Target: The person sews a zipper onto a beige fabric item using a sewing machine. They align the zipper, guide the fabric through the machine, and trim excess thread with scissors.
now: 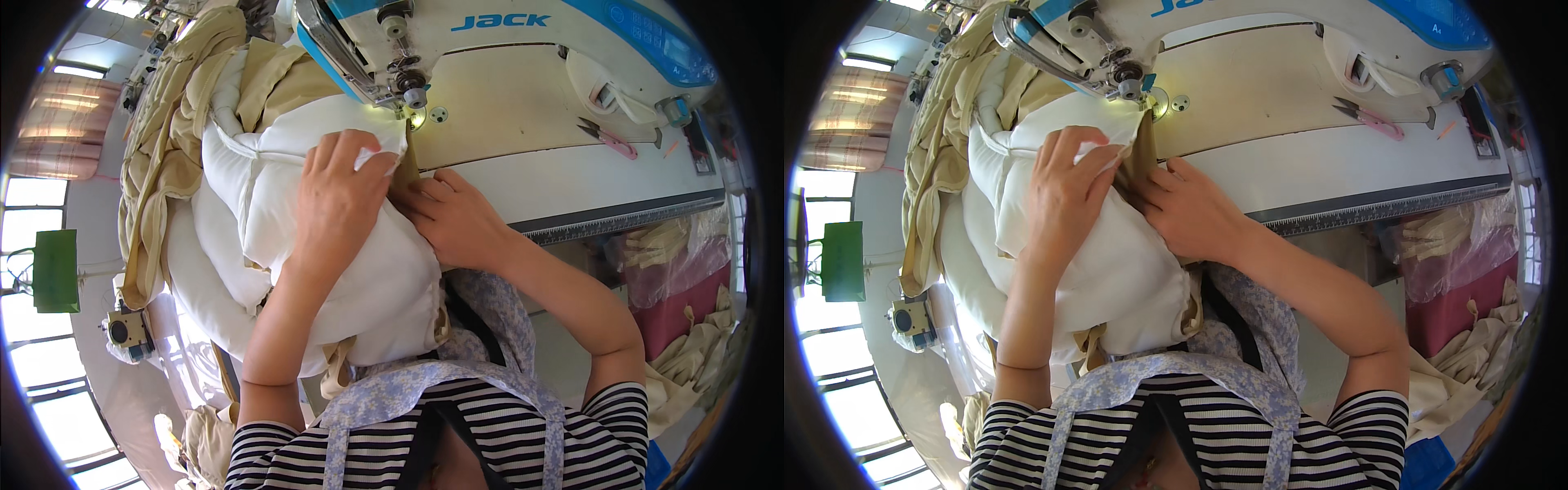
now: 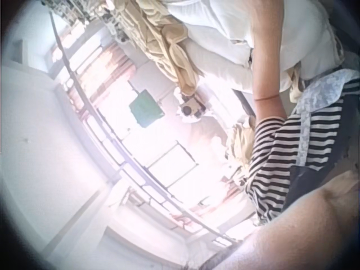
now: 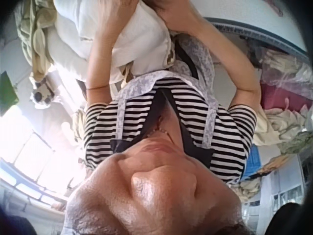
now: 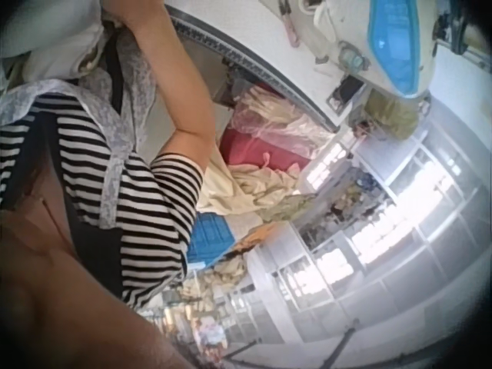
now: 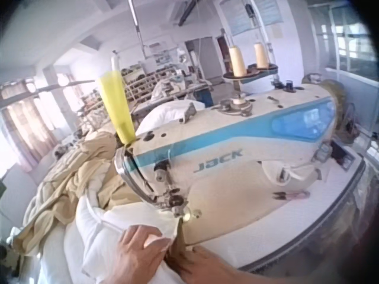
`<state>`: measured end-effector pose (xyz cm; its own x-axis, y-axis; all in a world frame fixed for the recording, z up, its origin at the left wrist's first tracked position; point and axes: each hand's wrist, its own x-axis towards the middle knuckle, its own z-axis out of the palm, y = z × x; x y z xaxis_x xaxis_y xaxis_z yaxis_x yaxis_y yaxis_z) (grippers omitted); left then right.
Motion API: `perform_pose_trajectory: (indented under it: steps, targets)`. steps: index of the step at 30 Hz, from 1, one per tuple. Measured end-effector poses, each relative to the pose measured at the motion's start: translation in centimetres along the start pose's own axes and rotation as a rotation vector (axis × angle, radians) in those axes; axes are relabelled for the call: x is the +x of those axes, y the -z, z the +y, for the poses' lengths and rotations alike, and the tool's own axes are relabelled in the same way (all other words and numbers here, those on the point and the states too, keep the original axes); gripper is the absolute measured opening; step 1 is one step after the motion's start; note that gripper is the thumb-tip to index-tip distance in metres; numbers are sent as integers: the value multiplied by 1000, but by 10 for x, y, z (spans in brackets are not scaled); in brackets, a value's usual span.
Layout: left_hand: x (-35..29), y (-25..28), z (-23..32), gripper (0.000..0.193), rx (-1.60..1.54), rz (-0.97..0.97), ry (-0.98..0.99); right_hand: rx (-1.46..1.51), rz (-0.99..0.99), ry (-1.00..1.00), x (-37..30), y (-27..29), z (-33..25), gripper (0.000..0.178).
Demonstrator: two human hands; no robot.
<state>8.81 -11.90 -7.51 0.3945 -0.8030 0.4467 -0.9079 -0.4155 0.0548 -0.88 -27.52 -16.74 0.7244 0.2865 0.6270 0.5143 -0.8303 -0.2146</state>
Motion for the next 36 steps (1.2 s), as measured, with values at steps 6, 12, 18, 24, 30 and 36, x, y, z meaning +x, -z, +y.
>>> perform_pose_trajectory:
  steps: [6, 12, 18, 24, 30, 36]
  targets:
    - [-9, -22, -5, 20, -104, -177, -156, -55, 60, -60, -9, 4, -10, 28]
    - [-6, -23, -10, 29, -196, -227, -65, -16, 12, -67, -9, 8, -9, 28]
    - [-2, -22, -2, 27, -173, -291, -43, 25, 10, -90, -7, 9, -10, 27]
    - [-3, -30, -10, 17, -194, -197, -154, 35, -12, -111, -8, 10, -12, 27]
    - [1, -32, -22, 14, -201, -233, -228, 16, -37, -119, -7, 12, -12, 28]
    - [4, -26, -27, 27, -329, -423, -31, 5, -85, -129, -7, 15, -11, 27]
